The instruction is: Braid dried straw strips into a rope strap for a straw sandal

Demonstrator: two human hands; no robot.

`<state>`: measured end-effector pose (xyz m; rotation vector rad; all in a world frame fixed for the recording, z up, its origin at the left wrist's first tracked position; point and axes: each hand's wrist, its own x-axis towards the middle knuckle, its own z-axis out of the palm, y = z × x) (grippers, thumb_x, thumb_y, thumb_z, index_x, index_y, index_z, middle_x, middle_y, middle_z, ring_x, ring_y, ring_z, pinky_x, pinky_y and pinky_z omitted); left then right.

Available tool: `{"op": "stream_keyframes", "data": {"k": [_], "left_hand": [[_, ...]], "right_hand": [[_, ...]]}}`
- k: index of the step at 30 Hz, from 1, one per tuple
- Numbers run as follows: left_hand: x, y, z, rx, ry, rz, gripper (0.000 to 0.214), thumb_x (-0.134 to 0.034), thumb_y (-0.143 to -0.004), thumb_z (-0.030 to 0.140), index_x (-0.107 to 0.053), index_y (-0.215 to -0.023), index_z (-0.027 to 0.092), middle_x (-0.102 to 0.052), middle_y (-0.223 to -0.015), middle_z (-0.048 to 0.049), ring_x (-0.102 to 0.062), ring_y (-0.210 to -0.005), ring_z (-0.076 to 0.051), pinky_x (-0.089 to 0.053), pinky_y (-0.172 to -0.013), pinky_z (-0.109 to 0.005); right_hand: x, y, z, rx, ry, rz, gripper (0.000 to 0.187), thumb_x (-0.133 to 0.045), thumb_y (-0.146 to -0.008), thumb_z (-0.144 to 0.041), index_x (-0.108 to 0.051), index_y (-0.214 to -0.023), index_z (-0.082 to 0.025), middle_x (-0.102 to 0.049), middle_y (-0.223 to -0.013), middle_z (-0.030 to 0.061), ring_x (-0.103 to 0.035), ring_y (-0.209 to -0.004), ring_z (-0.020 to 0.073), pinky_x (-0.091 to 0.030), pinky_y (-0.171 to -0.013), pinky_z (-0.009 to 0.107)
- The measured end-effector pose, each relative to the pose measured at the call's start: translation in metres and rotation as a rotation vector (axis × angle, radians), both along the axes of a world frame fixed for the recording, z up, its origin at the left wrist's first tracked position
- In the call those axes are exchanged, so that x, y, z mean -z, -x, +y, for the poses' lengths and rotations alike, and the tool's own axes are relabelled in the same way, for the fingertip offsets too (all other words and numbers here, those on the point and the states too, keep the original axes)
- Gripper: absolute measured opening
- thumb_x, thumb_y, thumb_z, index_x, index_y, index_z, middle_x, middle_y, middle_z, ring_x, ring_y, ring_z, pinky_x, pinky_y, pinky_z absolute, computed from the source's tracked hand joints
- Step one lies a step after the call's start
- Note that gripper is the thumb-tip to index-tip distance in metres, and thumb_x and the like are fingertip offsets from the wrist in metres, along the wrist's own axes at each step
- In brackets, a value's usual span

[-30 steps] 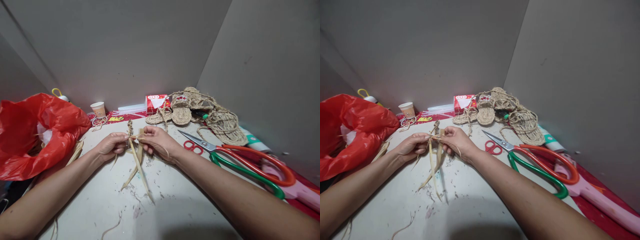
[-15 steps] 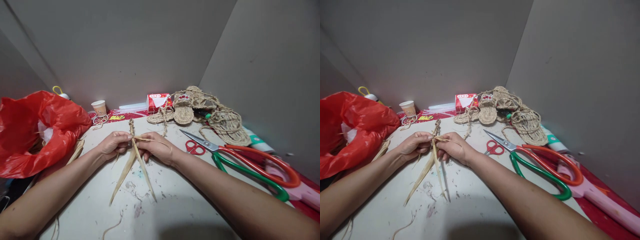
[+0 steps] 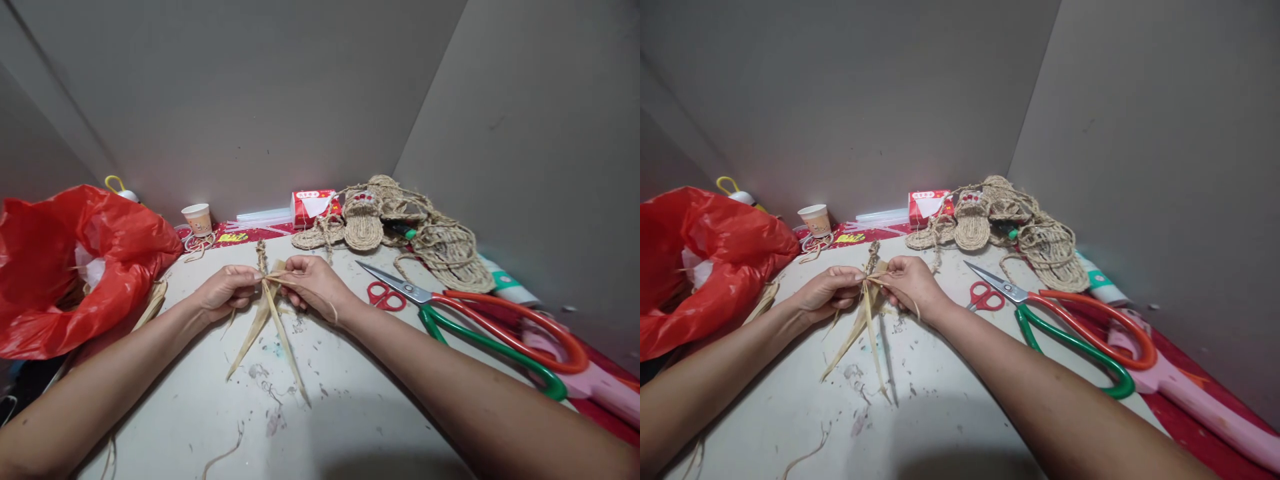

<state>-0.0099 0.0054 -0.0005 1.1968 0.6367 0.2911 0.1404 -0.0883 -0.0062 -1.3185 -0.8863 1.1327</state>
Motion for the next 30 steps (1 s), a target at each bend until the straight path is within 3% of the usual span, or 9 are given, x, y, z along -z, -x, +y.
{"op": "stream_keyframes", "data": {"k": [6,11,13,22,30], "left_hand": [[0.0,-0.002,-0.002,0.005,-0.049,0.027,0.024,-0.072,-0.068,0.026,-0.055,-0.061,0.011,-0.026,-0.044,0.0091,-0.016,-0.039,-0.001,-0.008,-0.039,-0.018],[0.0,-0.002,-0.001,0.003,-0.038,0.007,0.024,-0.073,-0.067,0.026,-0.055,-0.061,0.012,-0.024,-0.045,0.0096,-0.014,-0.041,-0.001,-0.008,-0.039,-0.018],[0.0,-0.001,-0.001,-0.005,-0.033,0.008,0.025,-0.073,-0.066,0.027,-0.055,-0.061,0.012,-0.023,-0.045,0.0098,-0.014,-0.041,-0.001,-0.008,-0.039,-0.018],[0.0,0.0,0.001,0.002,-0.013,0.005,0.021,-0.071,-0.069,0.025,-0.056,-0.065,0.011,-0.022,-0.045,0.0105,-0.012,-0.04,-0.001,-0.009,-0.038,-0.015],[0.002,0.002,0.003,-0.029,0.02,-0.036,0.024,-0.071,-0.068,0.022,-0.051,-0.06,0.012,-0.022,-0.048,0.0101,-0.013,-0.042,-0.001,-0.011,-0.037,-0.014]], "right_hand": [[0.006,0.002,0.002,-0.012,-0.059,-0.013,0.017,-0.063,-0.071,-0.025,-0.05,-0.061,-0.019,-0.048,-0.038,-0.0073,-0.034,-0.027,0.0049,-0.024,-0.026,0.016],[0.001,-0.003,0.0,-0.04,-0.112,0.254,0.019,-0.069,-0.063,-0.022,-0.054,-0.073,-0.017,-0.058,-0.055,-0.0041,-0.049,-0.043,0.007,-0.035,-0.036,0.016],[-0.001,-0.005,0.0,-0.087,-0.093,0.307,0.023,-0.072,-0.061,-0.022,-0.058,-0.078,-0.016,-0.058,-0.058,-0.0036,-0.049,-0.045,0.0062,-0.035,-0.038,0.015],[0.006,-0.005,0.001,-0.124,-0.068,0.284,0.028,-0.075,-0.065,-0.031,-0.052,-0.063,-0.016,-0.05,-0.043,-0.0067,-0.04,-0.036,0.0039,-0.028,-0.034,0.014],[-0.002,-0.015,-0.003,-0.26,-0.067,0.437,0.018,-0.073,-0.064,-0.016,-0.058,-0.074,-0.013,-0.059,-0.056,-0.002,-0.05,-0.045,0.0048,-0.037,-0.038,0.012]]}}
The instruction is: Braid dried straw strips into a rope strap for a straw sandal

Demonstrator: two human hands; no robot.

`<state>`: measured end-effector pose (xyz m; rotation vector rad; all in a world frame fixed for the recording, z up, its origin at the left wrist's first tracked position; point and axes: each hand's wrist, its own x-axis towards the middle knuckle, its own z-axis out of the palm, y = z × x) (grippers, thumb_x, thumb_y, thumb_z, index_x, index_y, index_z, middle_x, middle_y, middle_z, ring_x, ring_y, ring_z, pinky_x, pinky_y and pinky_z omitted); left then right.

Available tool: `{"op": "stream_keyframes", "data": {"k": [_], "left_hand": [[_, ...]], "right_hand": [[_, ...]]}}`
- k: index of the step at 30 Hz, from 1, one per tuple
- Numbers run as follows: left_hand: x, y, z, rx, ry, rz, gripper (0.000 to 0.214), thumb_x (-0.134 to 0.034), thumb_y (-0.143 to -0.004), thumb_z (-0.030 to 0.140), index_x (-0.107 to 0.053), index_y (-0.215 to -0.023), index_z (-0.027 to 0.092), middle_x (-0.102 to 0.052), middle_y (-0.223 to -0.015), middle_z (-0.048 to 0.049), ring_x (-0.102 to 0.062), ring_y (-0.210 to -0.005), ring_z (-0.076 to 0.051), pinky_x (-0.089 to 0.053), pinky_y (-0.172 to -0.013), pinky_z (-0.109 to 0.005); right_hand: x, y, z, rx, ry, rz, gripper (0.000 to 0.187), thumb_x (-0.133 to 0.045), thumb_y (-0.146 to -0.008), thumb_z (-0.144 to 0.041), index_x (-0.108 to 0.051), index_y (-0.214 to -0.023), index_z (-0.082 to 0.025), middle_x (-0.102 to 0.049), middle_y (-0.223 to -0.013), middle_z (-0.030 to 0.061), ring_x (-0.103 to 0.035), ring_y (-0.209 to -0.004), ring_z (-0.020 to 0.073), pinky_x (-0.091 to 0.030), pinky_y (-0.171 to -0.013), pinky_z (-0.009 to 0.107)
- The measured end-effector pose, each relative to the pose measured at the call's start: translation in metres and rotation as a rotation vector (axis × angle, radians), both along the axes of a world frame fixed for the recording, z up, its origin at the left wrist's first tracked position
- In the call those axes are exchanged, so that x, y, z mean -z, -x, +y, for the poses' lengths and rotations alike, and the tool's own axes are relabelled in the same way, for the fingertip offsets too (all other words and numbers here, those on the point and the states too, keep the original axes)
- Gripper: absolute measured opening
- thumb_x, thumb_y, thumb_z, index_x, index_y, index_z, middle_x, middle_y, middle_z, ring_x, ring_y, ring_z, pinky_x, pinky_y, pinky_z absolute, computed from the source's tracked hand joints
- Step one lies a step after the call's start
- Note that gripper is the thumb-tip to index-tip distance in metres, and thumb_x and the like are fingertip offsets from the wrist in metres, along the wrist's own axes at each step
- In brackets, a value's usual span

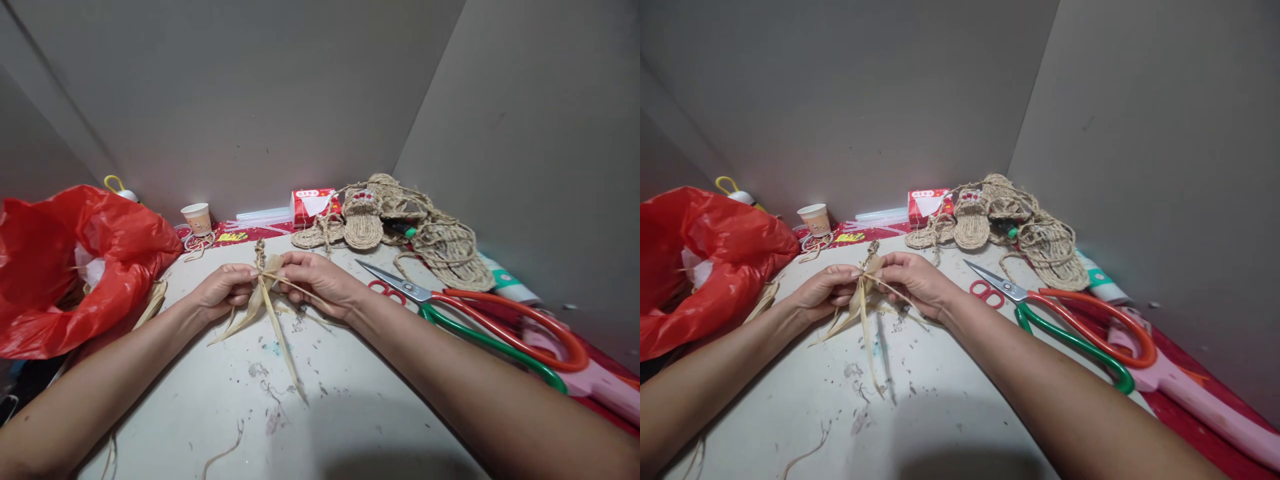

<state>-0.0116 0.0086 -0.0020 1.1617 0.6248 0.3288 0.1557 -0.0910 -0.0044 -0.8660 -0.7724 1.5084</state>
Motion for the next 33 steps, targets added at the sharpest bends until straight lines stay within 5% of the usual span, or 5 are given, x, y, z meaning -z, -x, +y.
{"op": "stream_keyframes", "data": {"k": [10,16,23,33], "left_hand": [[0.0,-0.001,-0.001,-0.026,0.016,-0.01,0.023,-0.073,-0.066,0.021,-0.053,-0.062,0.011,-0.024,-0.048,0.0103,-0.015,-0.041,-0.001,-0.011,-0.037,-0.013],[0.002,-0.002,-0.002,0.018,-0.048,0.02,0.02,-0.07,-0.07,0.026,-0.057,-0.066,0.011,-0.026,-0.045,0.0096,-0.015,-0.04,-0.001,-0.009,-0.038,-0.016],[0.0,-0.003,-0.004,0.017,-0.069,0.022,0.022,-0.071,-0.069,0.027,-0.057,-0.063,0.011,-0.026,-0.044,0.0093,-0.015,-0.04,-0.001,-0.009,-0.039,-0.018],[0.001,-0.002,-0.002,-0.04,-0.008,-0.018,0.026,-0.074,-0.065,0.021,-0.051,-0.058,0.012,-0.023,-0.046,0.0101,-0.014,-0.04,-0.001,-0.01,-0.037,-0.015]], "right_hand": [[0.006,0.002,0.002,0.14,0.067,-0.188,0.022,-0.071,-0.068,-0.023,-0.052,-0.061,-0.016,-0.059,-0.049,-0.0028,-0.047,-0.035,0.0043,-0.034,-0.029,0.012],[0.013,0.01,-0.001,0.058,-0.005,-0.414,0.023,-0.072,-0.067,-0.026,-0.052,-0.062,-0.016,-0.059,-0.048,-0.0029,-0.047,-0.032,0.0052,-0.035,-0.028,0.014],[0.008,0.013,-0.002,0.031,0.016,-0.385,0.016,-0.065,-0.068,-0.025,-0.055,-0.062,-0.015,-0.058,-0.046,-0.0015,-0.048,-0.035,0.0062,-0.037,-0.031,0.014],[0.007,0.008,0.001,0.395,0.064,-0.564,0.017,-0.061,-0.065,-0.012,-0.048,-0.056,-0.018,-0.049,-0.04,-0.0063,-0.041,-0.03,0.0067,-0.03,-0.029,0.017]]}}
